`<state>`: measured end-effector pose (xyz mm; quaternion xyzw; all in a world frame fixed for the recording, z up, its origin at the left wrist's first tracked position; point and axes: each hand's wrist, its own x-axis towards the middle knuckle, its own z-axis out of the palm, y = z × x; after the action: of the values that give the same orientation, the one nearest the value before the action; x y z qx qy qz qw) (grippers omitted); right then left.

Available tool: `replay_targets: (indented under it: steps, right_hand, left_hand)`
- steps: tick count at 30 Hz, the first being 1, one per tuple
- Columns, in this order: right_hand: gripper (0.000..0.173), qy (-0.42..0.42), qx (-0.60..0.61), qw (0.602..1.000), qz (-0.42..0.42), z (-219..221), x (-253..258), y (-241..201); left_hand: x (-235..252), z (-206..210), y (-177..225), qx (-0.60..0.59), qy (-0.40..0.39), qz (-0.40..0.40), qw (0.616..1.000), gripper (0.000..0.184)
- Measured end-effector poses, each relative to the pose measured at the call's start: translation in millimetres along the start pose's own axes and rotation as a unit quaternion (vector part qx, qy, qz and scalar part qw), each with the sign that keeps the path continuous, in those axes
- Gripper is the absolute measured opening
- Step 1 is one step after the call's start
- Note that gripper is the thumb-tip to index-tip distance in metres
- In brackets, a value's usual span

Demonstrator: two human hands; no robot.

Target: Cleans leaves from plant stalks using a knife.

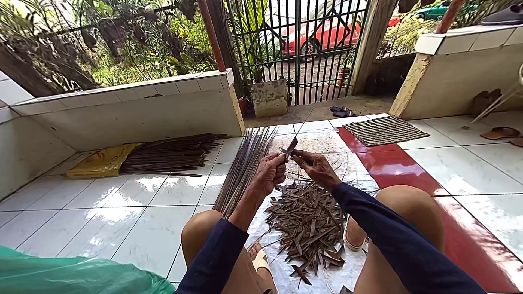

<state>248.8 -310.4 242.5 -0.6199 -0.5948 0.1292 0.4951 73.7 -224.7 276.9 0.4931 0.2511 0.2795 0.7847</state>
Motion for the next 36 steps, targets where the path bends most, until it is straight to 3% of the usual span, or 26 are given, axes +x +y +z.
replay_targets:
  steps: [8, 16, 18, 21, 26, 36]
  right_hand:
    - [0.035, 0.082, -0.11, 0.99, 0.044, 7.0, -2.7, -1.7]
    - [0.035, 0.19, -0.063, 0.978, 0.058, -27.4, 10.9, 12.7]
    - [0.033, 0.172, -0.032, 0.983, 0.046, -27.1, 8.5, 8.8]
    - [0.031, 0.064, 0.022, 0.997, 0.034, -14.8, 1.8, 0.1]
    - [0.03, -0.027, 0.062, 0.998, 0.008, -3.3, -0.3, 0.4]
    - [0.031, 0.046, -0.008, 0.999, 0.007, -4.6, 0.5, -3.7]
  left_hand:
    - [0.6, 4.9, -9.8, 0.112, 0.011, 0.069, 0.991, 0.026]
    - [-8.9, 1.0, -9.4, 0.132, -0.003, 0.056, 0.99, 0.029]
    - [-8.7, -3.4, -7.3, 0.109, 0.006, 0.047, 0.993, 0.029]
    - [-6.7, -6.3, -2.7, 0.048, 0.001, 0.021, 0.999, 0.031]
    - [-4.4, -3.8, -2.1, -0.028, -0.058, -0.012, 0.998, 0.035]
    - [-8.2, -1.0, -4.6, -0.084, -0.123, -0.026, 0.989, 0.035]
